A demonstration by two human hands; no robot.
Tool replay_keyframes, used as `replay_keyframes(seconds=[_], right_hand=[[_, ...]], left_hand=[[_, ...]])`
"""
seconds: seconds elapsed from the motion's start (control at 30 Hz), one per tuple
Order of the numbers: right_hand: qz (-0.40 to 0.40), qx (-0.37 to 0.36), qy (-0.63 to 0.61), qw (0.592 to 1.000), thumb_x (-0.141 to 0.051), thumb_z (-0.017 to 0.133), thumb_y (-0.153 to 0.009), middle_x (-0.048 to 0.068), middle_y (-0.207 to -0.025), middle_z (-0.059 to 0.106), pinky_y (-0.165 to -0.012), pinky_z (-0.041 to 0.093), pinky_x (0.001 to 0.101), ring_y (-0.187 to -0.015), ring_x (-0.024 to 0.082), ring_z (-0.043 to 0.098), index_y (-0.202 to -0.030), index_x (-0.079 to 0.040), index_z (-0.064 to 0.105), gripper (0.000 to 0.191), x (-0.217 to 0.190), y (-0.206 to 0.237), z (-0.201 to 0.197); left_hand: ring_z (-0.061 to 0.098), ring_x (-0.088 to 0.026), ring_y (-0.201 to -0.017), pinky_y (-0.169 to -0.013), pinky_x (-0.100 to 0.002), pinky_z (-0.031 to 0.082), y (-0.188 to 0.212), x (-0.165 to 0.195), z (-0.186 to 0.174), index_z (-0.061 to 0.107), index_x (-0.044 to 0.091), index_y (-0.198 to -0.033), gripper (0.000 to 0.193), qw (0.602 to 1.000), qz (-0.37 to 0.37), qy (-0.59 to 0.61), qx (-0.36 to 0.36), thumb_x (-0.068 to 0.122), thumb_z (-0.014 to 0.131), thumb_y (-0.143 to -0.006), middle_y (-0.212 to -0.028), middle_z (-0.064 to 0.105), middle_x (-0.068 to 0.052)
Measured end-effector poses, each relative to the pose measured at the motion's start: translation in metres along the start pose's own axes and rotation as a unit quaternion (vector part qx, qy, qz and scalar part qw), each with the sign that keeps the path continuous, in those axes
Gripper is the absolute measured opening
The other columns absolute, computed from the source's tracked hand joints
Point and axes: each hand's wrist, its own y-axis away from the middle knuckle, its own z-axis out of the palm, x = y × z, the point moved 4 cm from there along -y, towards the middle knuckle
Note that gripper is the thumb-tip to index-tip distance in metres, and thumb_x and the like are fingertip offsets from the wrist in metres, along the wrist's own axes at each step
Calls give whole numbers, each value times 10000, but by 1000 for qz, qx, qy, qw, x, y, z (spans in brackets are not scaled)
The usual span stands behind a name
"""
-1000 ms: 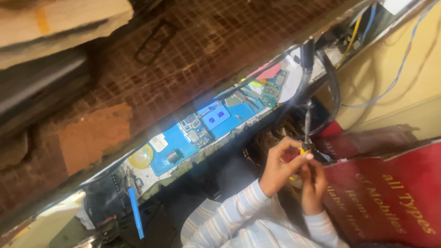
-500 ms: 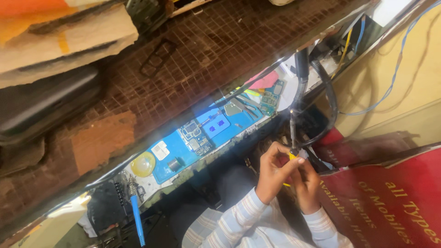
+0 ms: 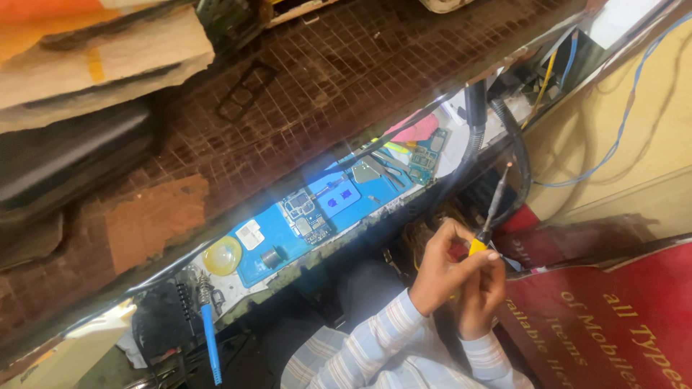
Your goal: The person sits at a cluttered repair bench and works on a phone motherboard held in a blue fixture. They use a yellow-handled soldering iron on the board, then pick up a hot air gun and repeatedly direct hot air at the board while touching components with their other hand.
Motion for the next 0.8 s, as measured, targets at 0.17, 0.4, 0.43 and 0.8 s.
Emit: replay_keyframes(seconds=[0.17,0.4,0.43,0.8], right_hand=[[8,-9,40,999,-110,518,-1090,54,-1213,638,-921,497,242,-1073,95,611,-1308,1,510,245,-10,-7,-1],[-32,13,25,999,-122,605,-1093,57,-1041,662,-680,439,199,-768,53,533,-1274,3,587,220,-31,-25,1],[-43,13,7,999,-127,622,-1099,55,-991,655,-676,441,201,-751,54,530,-1265,1,593,212,-34,-29,-3],[-70,40,98,992,-129,657,-1097,49,-1011,680,-684,453,207,-759,55,551,-1299,-1,599,246,-52,-97,-46]], left_hand=[[587,-78,-953,-847,-241,490,3,4,-3,594,34,-1035,281,1000,2,-13,-6,196,797,-930,-1005,607,-23],[663,-141,-1049,-934,-292,536,7,1,-40,642,9,-1164,268,1000,-13,-13,-8,149,729,-953,-1117,683,-63],[670,-154,-1073,-957,-299,536,10,0,-52,651,-1,-1162,258,999,5,-46,5,139,725,-958,-1138,691,-72],[685,-271,-996,-871,-369,526,127,-61,-161,686,8,-1063,245,934,-74,-325,126,190,734,-906,-1042,720,-126]])
